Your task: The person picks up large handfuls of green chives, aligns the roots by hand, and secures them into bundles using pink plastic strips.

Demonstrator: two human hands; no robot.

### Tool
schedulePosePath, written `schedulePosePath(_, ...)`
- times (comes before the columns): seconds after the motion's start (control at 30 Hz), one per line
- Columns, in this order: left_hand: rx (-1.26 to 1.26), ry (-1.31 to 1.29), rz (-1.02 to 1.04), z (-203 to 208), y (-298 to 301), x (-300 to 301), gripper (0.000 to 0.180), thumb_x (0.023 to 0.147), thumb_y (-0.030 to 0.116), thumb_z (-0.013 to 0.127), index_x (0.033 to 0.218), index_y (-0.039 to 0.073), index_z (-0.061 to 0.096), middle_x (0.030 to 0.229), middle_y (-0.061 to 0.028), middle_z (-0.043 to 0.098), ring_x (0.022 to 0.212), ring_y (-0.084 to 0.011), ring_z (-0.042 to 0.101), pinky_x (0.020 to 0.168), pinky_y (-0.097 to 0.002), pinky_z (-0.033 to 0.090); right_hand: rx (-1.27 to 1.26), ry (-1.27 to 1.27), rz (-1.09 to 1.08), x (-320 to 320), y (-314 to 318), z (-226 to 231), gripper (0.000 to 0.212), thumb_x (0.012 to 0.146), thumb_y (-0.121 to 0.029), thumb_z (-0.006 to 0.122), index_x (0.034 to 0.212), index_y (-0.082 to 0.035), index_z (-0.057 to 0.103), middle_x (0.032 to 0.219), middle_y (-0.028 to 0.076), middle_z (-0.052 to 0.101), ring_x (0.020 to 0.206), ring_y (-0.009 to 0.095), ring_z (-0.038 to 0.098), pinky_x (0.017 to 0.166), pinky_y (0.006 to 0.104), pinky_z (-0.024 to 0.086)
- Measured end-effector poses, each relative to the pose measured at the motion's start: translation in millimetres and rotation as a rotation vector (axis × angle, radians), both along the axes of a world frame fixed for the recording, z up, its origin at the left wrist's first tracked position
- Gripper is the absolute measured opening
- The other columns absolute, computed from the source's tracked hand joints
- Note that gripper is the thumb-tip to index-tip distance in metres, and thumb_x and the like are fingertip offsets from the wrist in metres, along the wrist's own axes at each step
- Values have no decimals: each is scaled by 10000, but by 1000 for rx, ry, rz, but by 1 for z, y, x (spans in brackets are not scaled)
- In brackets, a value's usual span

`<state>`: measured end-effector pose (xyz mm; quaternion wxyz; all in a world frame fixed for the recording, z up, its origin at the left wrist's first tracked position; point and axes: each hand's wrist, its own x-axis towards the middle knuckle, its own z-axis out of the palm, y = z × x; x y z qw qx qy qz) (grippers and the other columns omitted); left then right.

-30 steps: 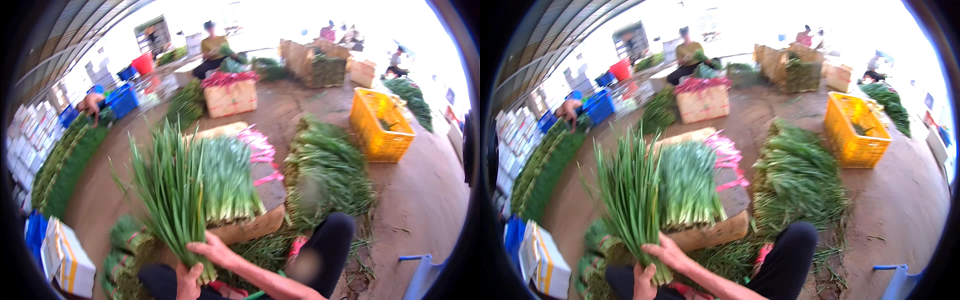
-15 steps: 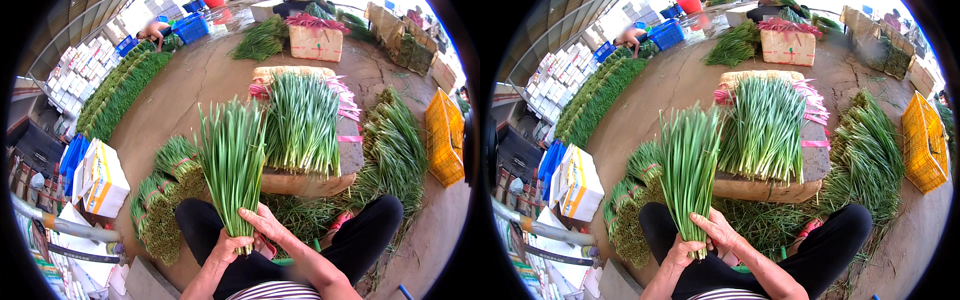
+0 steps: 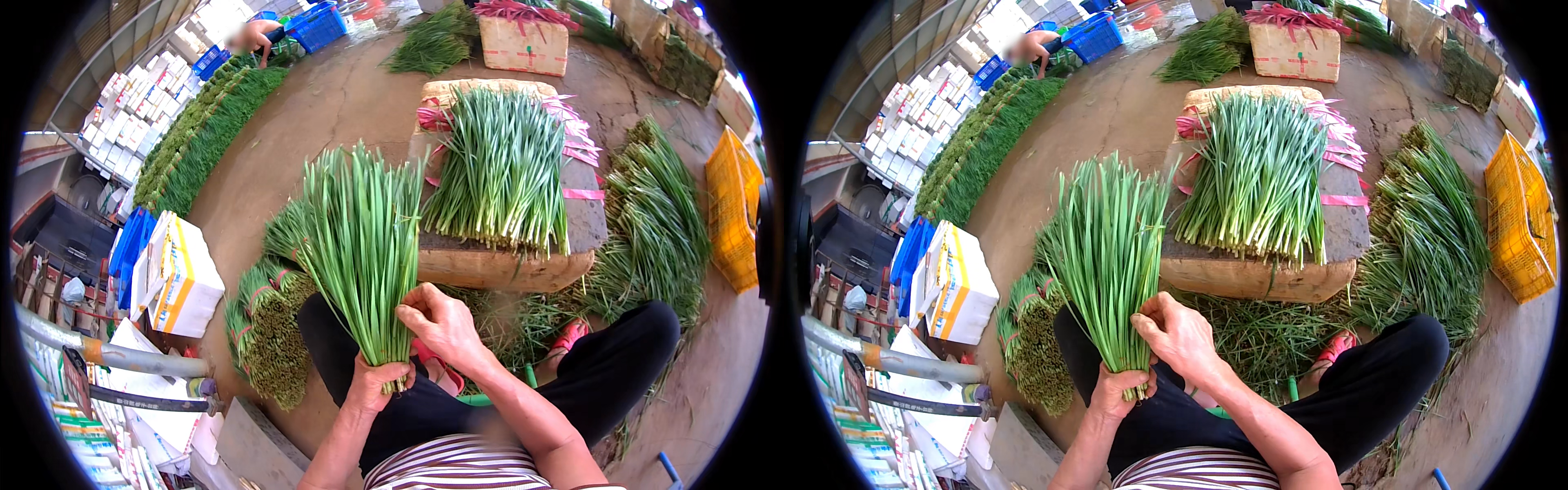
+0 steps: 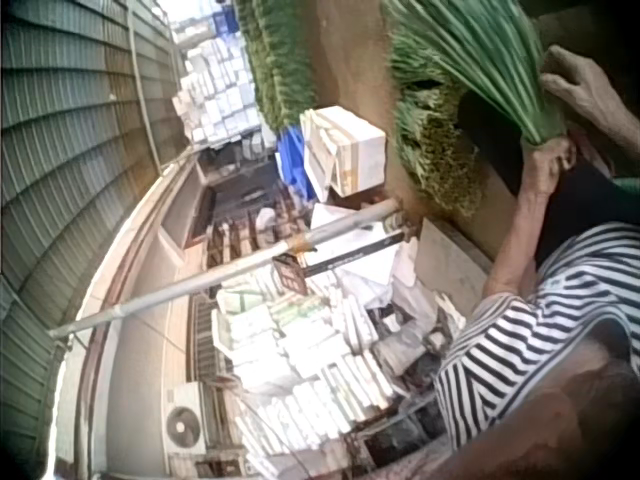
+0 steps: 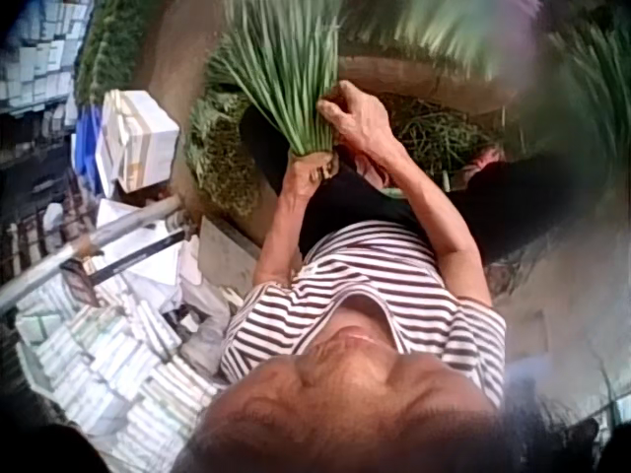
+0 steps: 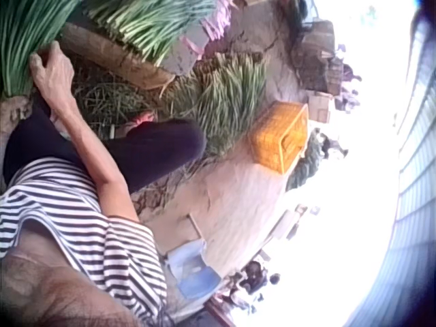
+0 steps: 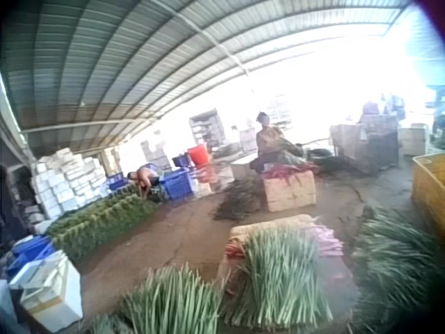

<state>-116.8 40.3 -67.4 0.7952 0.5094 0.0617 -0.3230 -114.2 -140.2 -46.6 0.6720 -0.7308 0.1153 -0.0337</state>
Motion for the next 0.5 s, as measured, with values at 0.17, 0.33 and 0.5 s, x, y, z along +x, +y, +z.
schedulePosePath(0.17, -34, 44, 21, -4, 9, -6, 460, 719, -54, 688, 1173, -24, 618, 1002, -144, 687, 643, -211, 629, 520, -331, 506, -70, 11, 33, -4, 0, -7, 286, 905, -264, 654, 989, 9, 639, 794, 124, 696, 705, 199, 680, 690, 354, 531)
schedulePosePath(0.33, -151, 137, 44, -13, 13, -7, 505, 726, -5, 688, 1223, -5, 598, 1033, -133, 683, 676, -205, 637, 543, -325, 509, -27, 27, -43, -3, 8, -15, 301, 896, -289, 628, 969, 3, 643, 811, 164, 704, 781, 304, 691, 733, 412, 527)
schedulePosePath(0.5, -140, 155, 45, -21, 17, -10, 553, 724, 30, 690, 1265, 9, 577, 1067, -129, 679, 706, -208, 643, 555, -319, 511, -125, 72, -11, 5, 7, -16, 332, 889, -324, 604, 956, -2, 654, 800, 194, 700, 821, 366, 692, 761, 454, 522)
